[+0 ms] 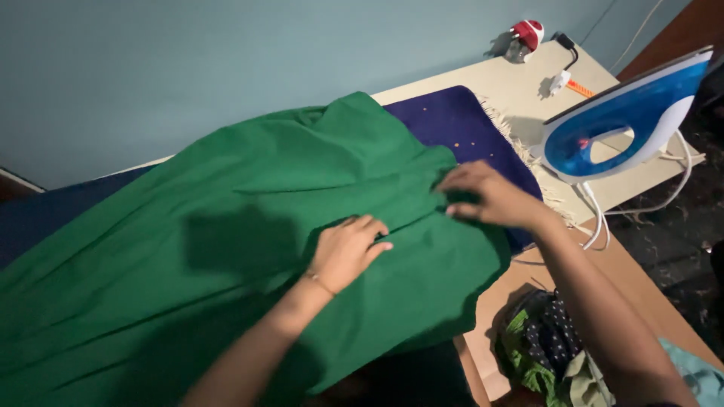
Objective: Ironing a pair of green trousers on a table.
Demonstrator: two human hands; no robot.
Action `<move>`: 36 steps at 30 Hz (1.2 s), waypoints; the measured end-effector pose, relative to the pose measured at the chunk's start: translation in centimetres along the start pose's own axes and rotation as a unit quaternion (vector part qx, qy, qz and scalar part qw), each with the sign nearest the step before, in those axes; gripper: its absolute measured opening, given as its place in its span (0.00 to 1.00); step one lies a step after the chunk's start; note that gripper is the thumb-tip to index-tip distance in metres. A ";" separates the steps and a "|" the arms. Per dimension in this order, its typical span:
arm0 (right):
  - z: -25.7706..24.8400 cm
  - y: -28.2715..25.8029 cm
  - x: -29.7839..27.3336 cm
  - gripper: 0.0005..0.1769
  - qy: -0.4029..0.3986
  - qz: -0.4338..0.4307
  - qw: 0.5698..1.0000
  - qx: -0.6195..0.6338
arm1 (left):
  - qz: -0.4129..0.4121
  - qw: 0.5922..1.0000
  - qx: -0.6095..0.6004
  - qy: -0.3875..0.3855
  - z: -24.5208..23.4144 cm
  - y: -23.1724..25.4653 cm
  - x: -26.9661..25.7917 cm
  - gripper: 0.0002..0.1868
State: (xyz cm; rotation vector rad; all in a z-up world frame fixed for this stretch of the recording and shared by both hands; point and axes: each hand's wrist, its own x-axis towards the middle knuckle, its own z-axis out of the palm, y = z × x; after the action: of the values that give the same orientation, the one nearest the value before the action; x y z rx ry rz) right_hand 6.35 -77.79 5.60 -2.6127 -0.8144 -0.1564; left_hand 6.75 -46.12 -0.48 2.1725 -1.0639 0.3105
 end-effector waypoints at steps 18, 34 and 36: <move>-2.3 4.0 -2.8 0.17 -0.132 0.284 0.924 0.217 | 0.012 0.999 0.037 0.021 3.6 0.5 2.2 0.09; -0.6 5.7 -1.6 0.16 -0.087 0.342 0.916 0.188 | 0.030 0.999 0.034 -0.005 5.7 0.8 3.9 0.16; 0.1 7.1 -2.1 0.15 -0.021 0.348 0.868 0.354 | 0.040 0.999 0.012 0.000 6.8 0.8 4.3 0.13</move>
State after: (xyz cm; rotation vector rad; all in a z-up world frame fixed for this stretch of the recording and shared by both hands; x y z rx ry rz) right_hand 8.64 -84.19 2.66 -2.0243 0.1160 0.3447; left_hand 8.34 -53.57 -3.02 2.1548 -1.1562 0.3614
